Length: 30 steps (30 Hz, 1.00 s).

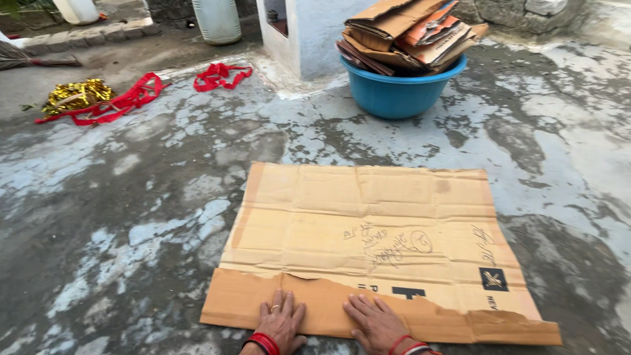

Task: The person flattens empty cardboard boxes on the ground by pressing them with both hands, folds each flattened sheet over, and stacks the folded pieces into a blue plastic basin. They work through the boxes one at a time, pressing each sheet flat before folding and adding it to the pile.

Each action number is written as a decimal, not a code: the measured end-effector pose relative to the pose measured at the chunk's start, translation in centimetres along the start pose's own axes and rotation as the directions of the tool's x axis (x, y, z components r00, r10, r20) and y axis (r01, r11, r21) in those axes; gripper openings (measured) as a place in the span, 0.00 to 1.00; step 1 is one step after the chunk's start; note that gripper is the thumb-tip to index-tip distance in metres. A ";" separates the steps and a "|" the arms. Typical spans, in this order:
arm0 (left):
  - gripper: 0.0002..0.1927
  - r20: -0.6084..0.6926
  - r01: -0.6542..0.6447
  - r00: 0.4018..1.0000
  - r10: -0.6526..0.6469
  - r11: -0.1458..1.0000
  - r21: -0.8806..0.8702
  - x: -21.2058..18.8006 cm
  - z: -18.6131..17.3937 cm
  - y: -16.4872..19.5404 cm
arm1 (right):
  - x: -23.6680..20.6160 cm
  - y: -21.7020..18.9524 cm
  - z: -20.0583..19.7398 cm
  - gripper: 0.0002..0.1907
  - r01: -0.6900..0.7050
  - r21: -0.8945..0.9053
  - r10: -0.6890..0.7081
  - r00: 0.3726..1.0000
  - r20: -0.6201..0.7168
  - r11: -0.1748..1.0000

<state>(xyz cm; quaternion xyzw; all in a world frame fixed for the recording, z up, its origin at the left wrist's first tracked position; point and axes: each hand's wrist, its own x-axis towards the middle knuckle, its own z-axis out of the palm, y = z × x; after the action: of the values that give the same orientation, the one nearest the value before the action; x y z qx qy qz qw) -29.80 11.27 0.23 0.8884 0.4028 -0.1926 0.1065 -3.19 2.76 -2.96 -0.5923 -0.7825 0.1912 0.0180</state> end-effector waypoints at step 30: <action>0.30 -0.142 -0.034 0.986 0.083 0.948 0.316 2.1 1.7 2.6 | -6.1 6.1 0.7 0.41 -0.202 -0.261 0.159 0.971 -0.178 0.944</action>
<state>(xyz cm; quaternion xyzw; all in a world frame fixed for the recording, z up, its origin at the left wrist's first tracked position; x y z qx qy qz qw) -26.98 10.36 -2.09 0.9178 0.3478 -0.1816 -0.0610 4.02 -1.74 -4.29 -0.6714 -0.7400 0.0343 -0.0220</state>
